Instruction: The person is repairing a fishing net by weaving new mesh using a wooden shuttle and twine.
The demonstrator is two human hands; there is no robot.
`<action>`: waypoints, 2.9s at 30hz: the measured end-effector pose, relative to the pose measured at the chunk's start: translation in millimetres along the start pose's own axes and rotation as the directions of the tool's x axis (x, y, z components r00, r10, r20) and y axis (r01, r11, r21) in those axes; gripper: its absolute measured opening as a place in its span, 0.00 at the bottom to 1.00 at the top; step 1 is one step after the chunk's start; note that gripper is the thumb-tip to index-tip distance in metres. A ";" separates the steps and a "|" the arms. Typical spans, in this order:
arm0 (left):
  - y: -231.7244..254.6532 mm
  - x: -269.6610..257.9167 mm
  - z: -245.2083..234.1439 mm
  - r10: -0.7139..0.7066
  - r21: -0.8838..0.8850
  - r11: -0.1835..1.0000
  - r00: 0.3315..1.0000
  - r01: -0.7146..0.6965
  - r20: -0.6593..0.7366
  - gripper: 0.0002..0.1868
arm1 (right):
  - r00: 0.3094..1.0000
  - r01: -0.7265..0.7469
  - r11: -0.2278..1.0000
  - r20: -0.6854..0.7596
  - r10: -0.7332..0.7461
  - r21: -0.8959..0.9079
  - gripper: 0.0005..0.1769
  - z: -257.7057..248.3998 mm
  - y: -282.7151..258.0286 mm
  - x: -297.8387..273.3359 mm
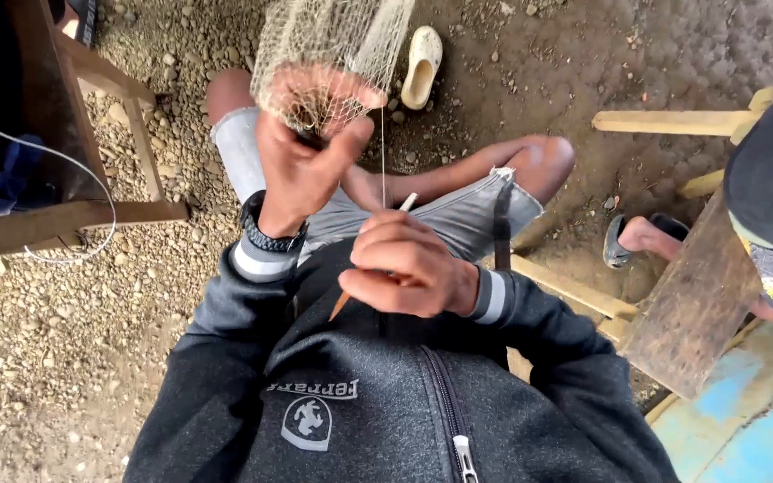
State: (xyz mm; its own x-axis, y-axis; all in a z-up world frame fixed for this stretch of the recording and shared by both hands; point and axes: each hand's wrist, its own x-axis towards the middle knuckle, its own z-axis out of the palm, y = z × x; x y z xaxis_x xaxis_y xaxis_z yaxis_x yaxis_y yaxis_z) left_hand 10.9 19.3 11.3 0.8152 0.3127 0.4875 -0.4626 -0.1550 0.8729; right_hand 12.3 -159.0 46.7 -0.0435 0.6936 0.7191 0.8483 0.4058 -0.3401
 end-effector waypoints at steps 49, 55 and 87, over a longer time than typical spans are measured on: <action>48.7 0.3 50.6 -0.291 -0.732 0.677 0.940 0.069 -0.180 0.16 | 0.722 -0.556 0.801 -0.349 0.598 0.223 0.11 -10.7 28.2 -25.2; 14.1 -18.5 54.9 -0.283 -0.848 0.528 0.932 -0.047 -0.228 0.11 | 0.726 -0.538 0.823 -0.395 0.562 0.181 0.10 -6.3 39.5 -28.1; -58.7 2.9 -56.5 -0.266 -0.711 0.702 0.941 0.041 -0.208 0.18 | 0.366 -0.845 0.032 -0.534 0.762 -0.534 0.24 75.8 39.0 -307.8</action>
State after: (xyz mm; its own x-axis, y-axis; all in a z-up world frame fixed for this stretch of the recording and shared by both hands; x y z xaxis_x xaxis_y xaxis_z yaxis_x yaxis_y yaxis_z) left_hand 20.8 82.3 -39.5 0.8178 0.5307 0.2226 -0.5390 0.5707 0.6195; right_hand 18.8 -311.6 -233.8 0.9122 0.2455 0.3281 0.3456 -0.8910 -0.2944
